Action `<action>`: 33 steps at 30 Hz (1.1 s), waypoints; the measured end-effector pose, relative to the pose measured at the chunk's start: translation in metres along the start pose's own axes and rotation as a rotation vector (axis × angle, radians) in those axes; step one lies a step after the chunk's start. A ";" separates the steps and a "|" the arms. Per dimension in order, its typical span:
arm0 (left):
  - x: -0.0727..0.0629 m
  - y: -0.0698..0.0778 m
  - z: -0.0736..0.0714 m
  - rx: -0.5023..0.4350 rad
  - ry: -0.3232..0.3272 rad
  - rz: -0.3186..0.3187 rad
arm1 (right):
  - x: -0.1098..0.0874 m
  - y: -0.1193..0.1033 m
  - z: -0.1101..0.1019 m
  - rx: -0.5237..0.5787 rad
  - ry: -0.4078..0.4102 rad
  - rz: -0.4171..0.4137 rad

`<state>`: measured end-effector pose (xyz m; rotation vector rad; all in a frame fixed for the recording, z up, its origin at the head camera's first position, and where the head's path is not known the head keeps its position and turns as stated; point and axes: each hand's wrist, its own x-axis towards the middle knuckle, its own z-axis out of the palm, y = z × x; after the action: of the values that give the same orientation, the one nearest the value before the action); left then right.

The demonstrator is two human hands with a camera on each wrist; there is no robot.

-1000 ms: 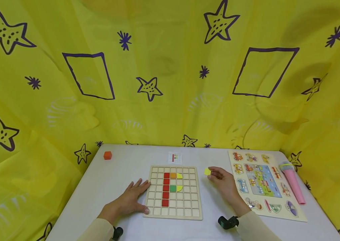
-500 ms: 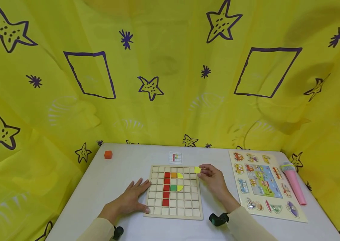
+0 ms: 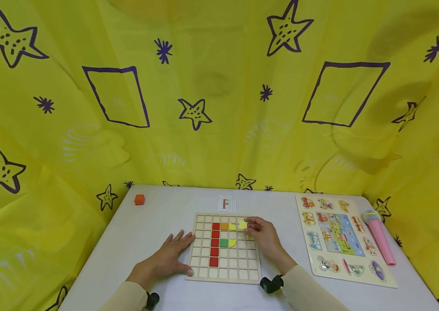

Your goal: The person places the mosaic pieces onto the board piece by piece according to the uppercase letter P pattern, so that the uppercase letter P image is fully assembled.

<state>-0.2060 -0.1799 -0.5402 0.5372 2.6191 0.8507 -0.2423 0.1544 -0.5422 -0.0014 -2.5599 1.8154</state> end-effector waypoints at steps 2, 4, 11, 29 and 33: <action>0.000 0.000 0.000 0.005 0.002 0.002 | 0.000 0.000 0.004 -0.005 -0.013 -0.016; 0.000 0.000 0.000 0.007 0.003 0.005 | 0.000 0.001 0.007 -0.024 -0.022 -0.039; 0.001 -0.001 0.000 0.009 0.005 0.006 | 0.000 0.003 0.018 -0.131 -0.037 -0.094; -0.001 0.001 -0.001 -0.001 0.006 0.008 | -0.002 0.000 0.027 -0.329 -0.075 -0.134; -0.001 0.001 -0.001 -0.001 0.006 0.008 | -0.002 -0.001 0.028 -0.347 -0.076 -0.136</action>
<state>-0.2053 -0.1800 -0.5389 0.5452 2.6238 0.8577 -0.2406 0.1278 -0.5500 0.2376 -2.8123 1.3340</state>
